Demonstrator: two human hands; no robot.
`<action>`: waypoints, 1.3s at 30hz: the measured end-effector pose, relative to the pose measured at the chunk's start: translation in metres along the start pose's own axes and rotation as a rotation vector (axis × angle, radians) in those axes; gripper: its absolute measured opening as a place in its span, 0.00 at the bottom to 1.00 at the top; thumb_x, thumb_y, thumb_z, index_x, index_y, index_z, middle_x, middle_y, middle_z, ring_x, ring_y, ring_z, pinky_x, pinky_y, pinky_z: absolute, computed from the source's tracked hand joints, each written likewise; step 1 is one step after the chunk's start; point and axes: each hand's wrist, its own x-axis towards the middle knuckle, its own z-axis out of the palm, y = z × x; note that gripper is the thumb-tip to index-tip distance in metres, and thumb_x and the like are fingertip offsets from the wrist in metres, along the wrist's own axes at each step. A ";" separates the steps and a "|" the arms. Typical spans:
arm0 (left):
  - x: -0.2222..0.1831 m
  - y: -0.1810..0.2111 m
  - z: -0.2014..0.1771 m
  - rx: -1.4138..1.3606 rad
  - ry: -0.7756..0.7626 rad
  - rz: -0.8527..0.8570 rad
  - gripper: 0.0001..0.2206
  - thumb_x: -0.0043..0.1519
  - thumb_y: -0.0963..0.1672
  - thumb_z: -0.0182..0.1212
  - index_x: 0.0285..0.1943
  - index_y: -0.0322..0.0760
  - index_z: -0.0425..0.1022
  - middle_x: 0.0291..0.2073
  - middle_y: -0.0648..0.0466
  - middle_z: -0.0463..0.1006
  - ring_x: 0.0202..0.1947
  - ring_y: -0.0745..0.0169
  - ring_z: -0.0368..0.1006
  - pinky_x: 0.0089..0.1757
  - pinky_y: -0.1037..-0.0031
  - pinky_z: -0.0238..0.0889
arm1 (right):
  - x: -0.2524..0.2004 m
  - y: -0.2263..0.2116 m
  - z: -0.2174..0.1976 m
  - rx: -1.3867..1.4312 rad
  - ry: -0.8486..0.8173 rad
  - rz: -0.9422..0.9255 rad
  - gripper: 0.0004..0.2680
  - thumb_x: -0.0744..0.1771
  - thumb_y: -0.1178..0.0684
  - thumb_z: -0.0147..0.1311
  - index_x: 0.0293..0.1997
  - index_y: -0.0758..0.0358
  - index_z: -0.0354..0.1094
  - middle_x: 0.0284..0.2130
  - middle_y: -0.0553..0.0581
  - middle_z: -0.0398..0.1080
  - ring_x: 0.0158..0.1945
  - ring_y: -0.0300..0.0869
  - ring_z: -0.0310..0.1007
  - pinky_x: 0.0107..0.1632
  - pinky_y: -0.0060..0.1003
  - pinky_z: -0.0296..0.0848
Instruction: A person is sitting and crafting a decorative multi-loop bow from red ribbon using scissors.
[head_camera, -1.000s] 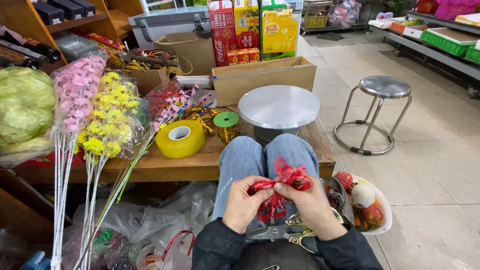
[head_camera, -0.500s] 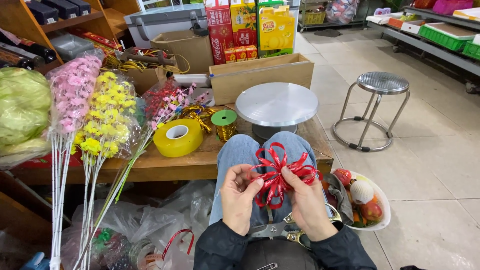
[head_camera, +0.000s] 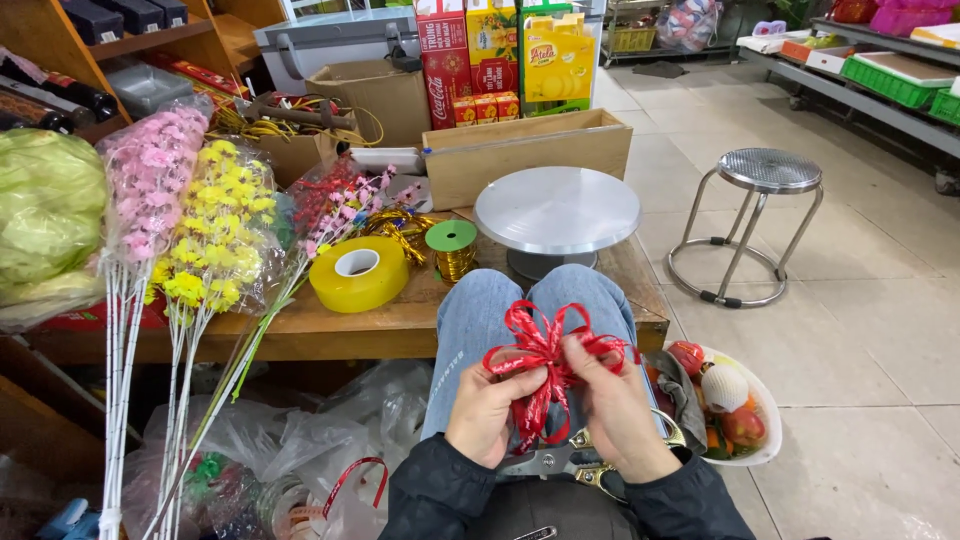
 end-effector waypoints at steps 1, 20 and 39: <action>0.000 0.001 0.001 -0.056 0.023 -0.028 0.09 0.56 0.34 0.69 0.44 0.29 0.85 0.41 0.43 0.87 0.44 0.48 0.83 0.50 0.61 0.77 | -0.003 -0.007 0.003 -0.021 0.012 0.094 0.09 0.70 0.50 0.56 0.43 0.66 0.79 0.38 0.63 0.81 0.40 0.53 0.76 0.46 0.46 0.71; 0.013 -0.014 -0.026 -0.081 0.056 -0.115 0.07 0.59 0.38 0.70 0.45 0.29 0.86 0.39 0.43 0.87 0.40 0.47 0.83 0.46 0.61 0.79 | -0.013 -0.050 0.008 -0.120 -0.014 0.155 0.27 0.64 0.50 0.52 0.75 0.52 0.55 0.57 0.65 0.74 0.43 0.53 0.75 0.41 0.49 0.72; 0.016 0.037 -0.076 -0.604 0.128 0.134 0.17 0.56 0.31 0.56 0.55 0.24 0.78 0.47 0.38 0.84 0.42 0.48 0.81 0.45 0.69 0.75 | 0.033 0.021 -0.064 -0.501 0.075 -0.435 0.06 0.75 0.61 0.53 0.57 0.72 0.70 0.45 0.66 0.75 0.43 0.47 0.76 0.49 0.38 0.77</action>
